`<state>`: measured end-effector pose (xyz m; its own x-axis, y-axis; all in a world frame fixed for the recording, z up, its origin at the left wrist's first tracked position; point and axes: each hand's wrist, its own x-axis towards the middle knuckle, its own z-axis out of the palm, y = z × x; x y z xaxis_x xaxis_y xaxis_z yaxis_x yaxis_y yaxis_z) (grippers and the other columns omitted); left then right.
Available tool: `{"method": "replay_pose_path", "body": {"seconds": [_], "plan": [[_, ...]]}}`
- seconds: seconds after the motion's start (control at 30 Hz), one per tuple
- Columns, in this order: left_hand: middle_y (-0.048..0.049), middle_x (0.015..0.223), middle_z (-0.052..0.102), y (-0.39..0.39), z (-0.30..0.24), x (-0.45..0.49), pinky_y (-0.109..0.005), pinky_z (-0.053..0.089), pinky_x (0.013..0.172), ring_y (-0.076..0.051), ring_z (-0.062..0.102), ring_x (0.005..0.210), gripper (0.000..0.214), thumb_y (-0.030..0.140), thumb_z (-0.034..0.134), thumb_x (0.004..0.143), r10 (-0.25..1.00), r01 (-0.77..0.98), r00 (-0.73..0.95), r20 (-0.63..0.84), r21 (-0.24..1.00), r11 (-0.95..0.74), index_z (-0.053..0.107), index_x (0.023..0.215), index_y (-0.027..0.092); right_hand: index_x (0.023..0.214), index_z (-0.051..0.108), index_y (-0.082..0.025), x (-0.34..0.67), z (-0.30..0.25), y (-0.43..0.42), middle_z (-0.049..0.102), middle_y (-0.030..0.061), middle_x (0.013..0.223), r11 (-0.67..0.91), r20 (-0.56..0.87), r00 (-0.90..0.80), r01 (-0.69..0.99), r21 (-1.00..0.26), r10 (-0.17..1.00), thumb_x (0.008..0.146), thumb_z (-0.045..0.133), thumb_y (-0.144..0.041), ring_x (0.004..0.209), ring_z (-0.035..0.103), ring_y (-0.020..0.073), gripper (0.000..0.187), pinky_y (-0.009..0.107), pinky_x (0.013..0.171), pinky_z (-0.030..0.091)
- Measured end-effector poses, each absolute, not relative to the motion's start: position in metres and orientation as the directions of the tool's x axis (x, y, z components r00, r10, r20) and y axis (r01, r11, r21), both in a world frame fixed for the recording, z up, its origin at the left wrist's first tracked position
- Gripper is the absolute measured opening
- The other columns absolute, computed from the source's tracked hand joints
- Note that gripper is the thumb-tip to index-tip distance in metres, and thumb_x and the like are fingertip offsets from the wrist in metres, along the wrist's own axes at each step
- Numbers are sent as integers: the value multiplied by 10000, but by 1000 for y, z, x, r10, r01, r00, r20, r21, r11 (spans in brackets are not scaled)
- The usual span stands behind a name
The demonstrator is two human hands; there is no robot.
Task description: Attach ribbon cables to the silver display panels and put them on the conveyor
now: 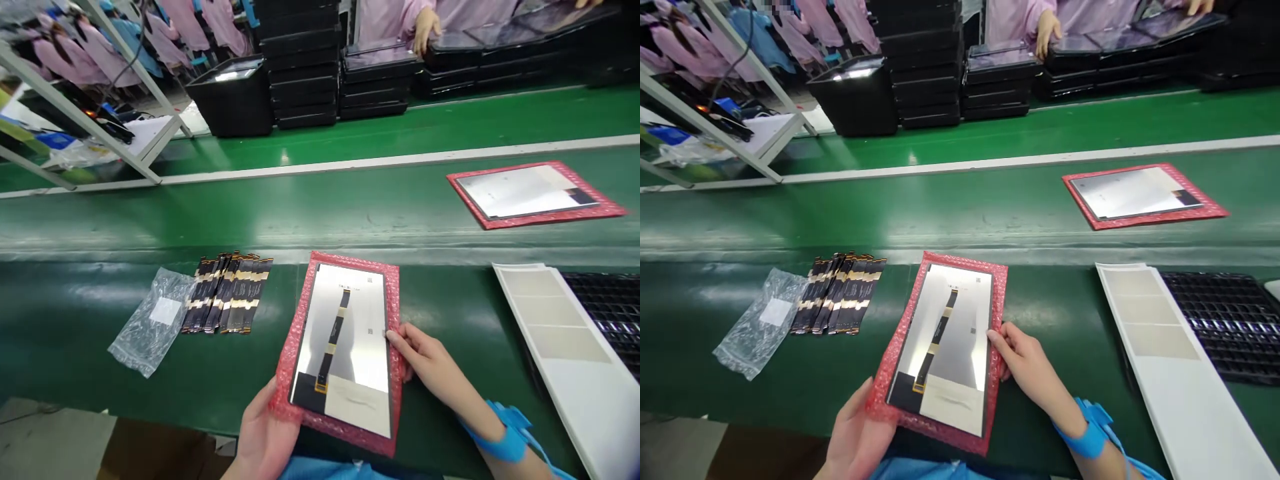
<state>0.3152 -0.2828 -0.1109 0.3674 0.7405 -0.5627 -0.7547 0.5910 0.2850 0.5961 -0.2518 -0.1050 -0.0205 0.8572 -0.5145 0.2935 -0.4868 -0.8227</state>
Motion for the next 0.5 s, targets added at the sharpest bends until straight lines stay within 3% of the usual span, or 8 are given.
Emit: {"method": "replay_pose_path", "body": {"seconds": [0.07, 0.13, 0.2, 0.3, 0.4, 0.5], "plan": [[-48, 1159, 634, -287, -110, 310, -359, 405, 1064, -222, 552, 1159, 201, 247, 570, 877, 803, -792, 438, -404, 249, 557, 740, 982, 222, 751, 391, -165, 589, -108, -252, 511, 6, 594, -537, -555, -62, 183, -824, 830, 668, 442, -893, 497, 539, 134, 735, 237, 497, 484], [-24, 1212, 607, -292, -105, 311, -374, 389, 1083, -247, 496, 1227, 230, 317, 621, 836, 805, -780, 482, -347, 249, 574, 724, 1034, 264, 793, 405, -156, 583, -110, -253, 526, 13, 646, -559, -565, -97, 84, -825, 819, 651, 486, -889, 536, 559, 136, 751, 236, 501, 507], [-18, 1219, 604, -298, -98, 317, -369, 410, 1068, -279, 481, 1238, 344, 298, 730, 732, 776, -720, 443, -449, 338, 606, 708, 1075, 288, 817, 423, -146, 579, -111, -254, 522, 14, 672, -551, -547, -121, 5, -835, 828, 660, 521, -869, 565, 562, 129, 746, 229, 508, 520], [-53, 1156, 636, -299, -90, 326, -373, 443, 1036, -302, 513, 1199, 477, 215, 801, 659, 747, -582, 196, -635, 537, 610, 684, 1118, 266, 859, 447, -134, 577, -110, -256, 530, 20, 702, -528, -514, -173, -46, -848, 840, 694, 540, -837, 580, 563, 117, 728, 216, 530, 523], [-86, 1177, 620, -282, -85, 324, -378, 488, 978, -288, 553, 1147, 575, 303, 826, 664, 765, -481, 5, -644, 670, 566, 616, 1194, 228, 915, 454, -125, 576, -110, -258, 548, 28, 680, -520, -499, -266, -10, -854, 825, 739, 505, -824, 576, 573, 123, 723, 208, 538, 501], [-107, 1216, 593, -244, -77, 315, -325, 518, 921, -258, 583, 1098, 641, 370, 833, 654, 813, -385, -22, -582, 756, 530, 575, 1211, 187, 868, 461, -124, 575, -113, -260, 584, 64, 761, -473, -463, -321, 53, -880, 826, 796, 469, -783, 607, 577, 119, 662, 203, 555, 479]]}}
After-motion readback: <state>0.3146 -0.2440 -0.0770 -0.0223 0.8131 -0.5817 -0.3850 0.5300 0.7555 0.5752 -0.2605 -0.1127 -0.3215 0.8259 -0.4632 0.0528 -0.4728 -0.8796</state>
